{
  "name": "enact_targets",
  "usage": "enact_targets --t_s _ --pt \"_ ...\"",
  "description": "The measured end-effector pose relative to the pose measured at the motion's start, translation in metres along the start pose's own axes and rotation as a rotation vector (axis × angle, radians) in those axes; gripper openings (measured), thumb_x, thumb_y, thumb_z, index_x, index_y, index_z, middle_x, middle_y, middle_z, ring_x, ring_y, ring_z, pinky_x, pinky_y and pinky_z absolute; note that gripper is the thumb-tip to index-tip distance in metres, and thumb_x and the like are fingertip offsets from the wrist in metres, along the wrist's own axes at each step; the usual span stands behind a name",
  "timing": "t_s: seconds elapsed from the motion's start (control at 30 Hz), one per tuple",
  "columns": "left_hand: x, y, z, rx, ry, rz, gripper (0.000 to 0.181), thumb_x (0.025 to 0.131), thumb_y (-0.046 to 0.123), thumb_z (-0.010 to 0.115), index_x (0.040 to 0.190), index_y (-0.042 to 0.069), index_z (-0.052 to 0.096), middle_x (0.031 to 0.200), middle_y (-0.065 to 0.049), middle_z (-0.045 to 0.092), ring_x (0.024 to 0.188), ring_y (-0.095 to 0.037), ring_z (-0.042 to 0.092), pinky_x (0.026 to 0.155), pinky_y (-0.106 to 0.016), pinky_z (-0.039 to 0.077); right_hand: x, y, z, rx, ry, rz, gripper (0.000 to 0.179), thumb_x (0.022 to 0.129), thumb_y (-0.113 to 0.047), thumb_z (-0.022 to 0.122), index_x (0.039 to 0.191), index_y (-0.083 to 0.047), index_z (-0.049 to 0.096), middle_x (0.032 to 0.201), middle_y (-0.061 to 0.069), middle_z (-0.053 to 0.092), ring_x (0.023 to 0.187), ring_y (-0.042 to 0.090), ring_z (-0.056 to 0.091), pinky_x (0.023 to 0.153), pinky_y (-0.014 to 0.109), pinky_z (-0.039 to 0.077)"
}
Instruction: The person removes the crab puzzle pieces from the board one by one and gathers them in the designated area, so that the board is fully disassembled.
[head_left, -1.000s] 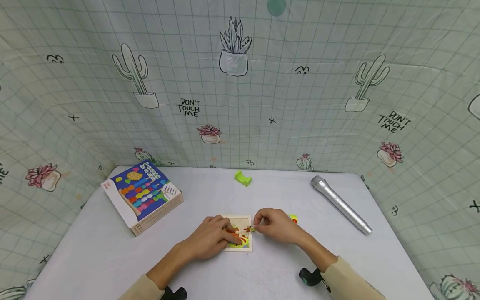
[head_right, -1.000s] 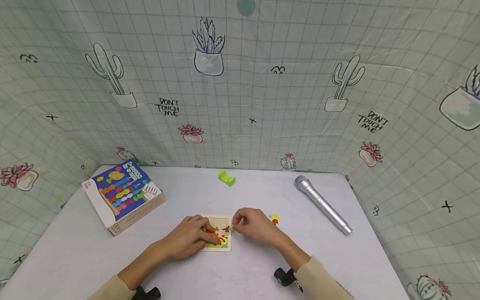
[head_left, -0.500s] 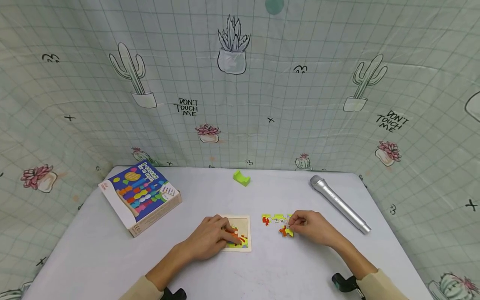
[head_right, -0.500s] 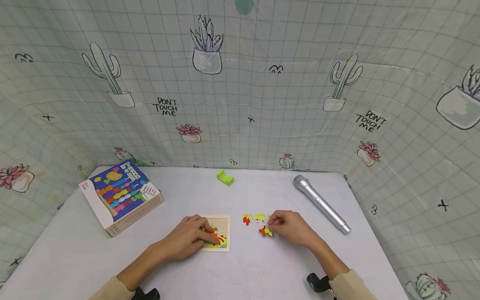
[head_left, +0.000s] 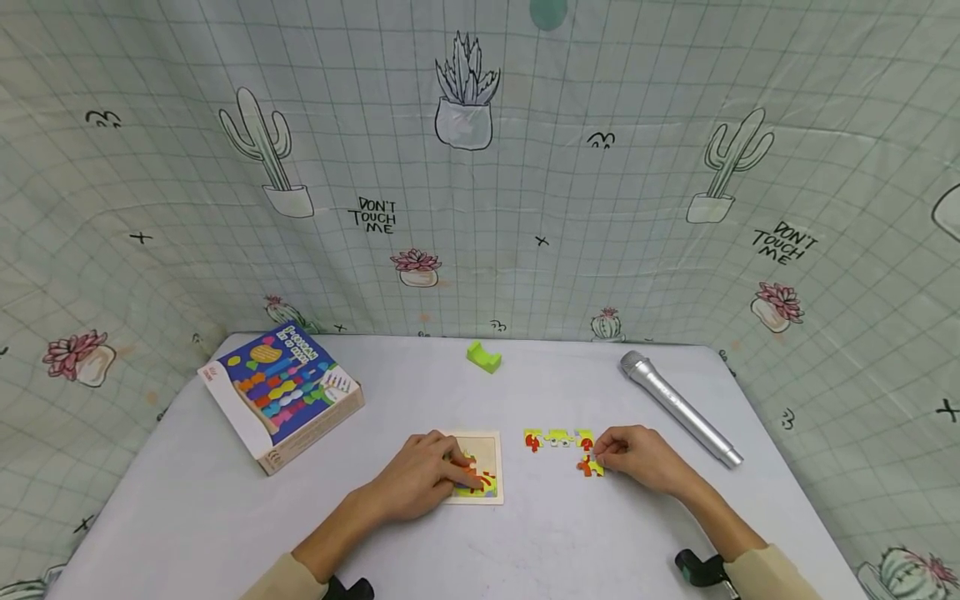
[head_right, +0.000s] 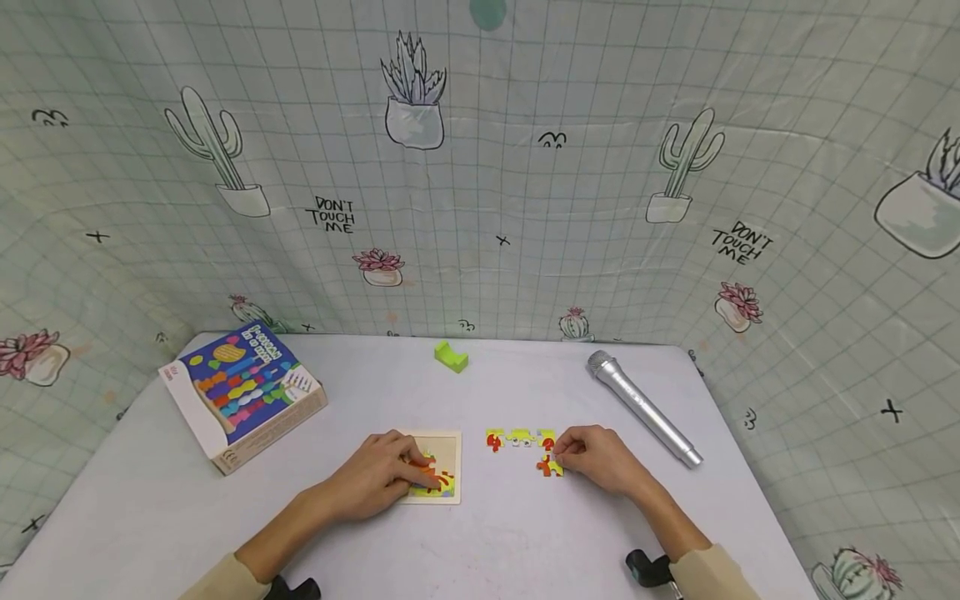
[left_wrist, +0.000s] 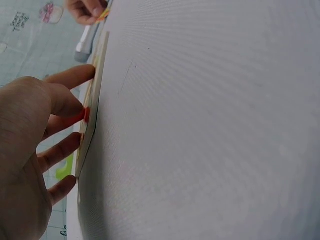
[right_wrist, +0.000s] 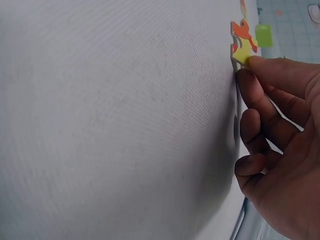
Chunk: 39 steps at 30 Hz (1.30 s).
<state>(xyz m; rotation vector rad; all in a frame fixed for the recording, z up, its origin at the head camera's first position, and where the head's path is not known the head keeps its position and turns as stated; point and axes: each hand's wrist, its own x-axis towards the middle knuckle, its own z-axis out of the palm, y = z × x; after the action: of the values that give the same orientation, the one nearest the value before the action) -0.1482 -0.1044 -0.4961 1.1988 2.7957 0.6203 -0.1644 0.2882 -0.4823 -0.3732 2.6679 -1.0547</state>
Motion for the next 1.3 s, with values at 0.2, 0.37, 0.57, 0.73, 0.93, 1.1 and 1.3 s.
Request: enact_targets --t_s 0.2,0.37,0.57,0.73,0.93,1.1,1.3 --pt "0.0000 0.0002 -0.0006 -0.002 -0.010 -0.002 0.038 0.096 0.015 0.062 0.114 0.046 0.075 0.108 0.015 0.059 0.107 -0.010 0.050 0.099 -0.049 0.039 0.0036 -0.0010 0.0028 -0.025 0.016 0.014 0.005 0.090 -0.018 0.074 0.090 -0.014 0.072 0.083 -0.004 0.066 0.077 0.014 0.057 0.068 0.025 0.047" --pt "0.0011 0.0005 -0.0005 -0.004 -0.014 0.000 0.038 0.096 0.015 0.062 0.114 0.046 0.075 0.108 0.015 0.059 0.106 -0.010 0.050 0.099 -0.049 0.039 0.0040 -0.0019 0.0038 -0.054 0.018 0.012 0.004 0.091 -0.020 0.074 0.089 -0.017 0.072 0.081 -0.005 0.063 0.076 0.014 0.053 0.067 0.025 0.044" --pt "0.0014 0.0023 -0.0005 -0.013 -0.003 0.013 0.039 0.095 0.012 0.062 0.114 0.043 0.076 0.110 0.012 0.061 0.108 -0.011 0.051 0.097 -0.050 0.039 0.0032 -0.0018 0.0037 -0.083 0.018 0.010 0.004 0.091 -0.019 0.073 0.089 -0.016 0.071 0.078 -0.005 0.060 0.073 0.013 0.052 0.064 0.025 0.043" --pt "0.0009 0.0032 -0.0002 -0.020 0.008 0.008 0.040 0.094 0.010 0.062 0.113 0.042 0.076 0.111 0.011 0.062 0.109 -0.012 0.051 0.097 -0.051 0.040 0.0040 -0.0015 0.0031 -0.086 0.014 -0.018 0.005 0.092 -0.019 0.073 0.089 -0.015 0.071 0.078 -0.006 0.061 0.072 0.010 0.053 0.064 0.024 0.044" --pt "0.0007 0.0033 -0.0013 -0.019 0.012 0.000 0.038 0.095 0.011 0.062 0.112 0.043 0.077 0.110 0.012 0.061 0.107 -0.011 0.051 0.098 -0.051 0.040 0.0052 -0.0025 0.0026 -0.097 0.013 -0.032 0.009 0.092 -0.020 0.072 0.088 -0.012 0.071 0.078 -0.006 0.062 0.072 0.010 0.053 0.064 0.024 0.044" --pt "-0.0003 0.0028 -0.0015 -0.015 0.009 0.000 0.038 0.096 0.012 0.062 0.113 0.043 0.076 0.105 0.014 0.059 0.105 -0.011 0.051 0.098 -0.051 0.040 0.0069 -0.0043 0.0025 -0.106 0.017 -0.016 0.005 0.091 -0.017 0.072 0.087 -0.015 0.071 0.077 -0.007 0.062 0.071 0.009 0.053 0.064 0.024 0.044" --pt "-0.0002 0.0017 -0.0006 -0.014 0.013 0.003 0.037 0.096 0.013 0.062 0.112 0.043 0.076 0.105 0.014 0.059 0.105 -0.011 0.051 0.097 -0.051 0.040 0.0061 -0.0049 0.0038 -0.104 0.026 -0.025 0.004 0.090 -0.016 0.073 0.088 -0.015 0.071 0.077 -0.007 0.062 0.070 0.008 0.053 0.063 0.024 0.044"
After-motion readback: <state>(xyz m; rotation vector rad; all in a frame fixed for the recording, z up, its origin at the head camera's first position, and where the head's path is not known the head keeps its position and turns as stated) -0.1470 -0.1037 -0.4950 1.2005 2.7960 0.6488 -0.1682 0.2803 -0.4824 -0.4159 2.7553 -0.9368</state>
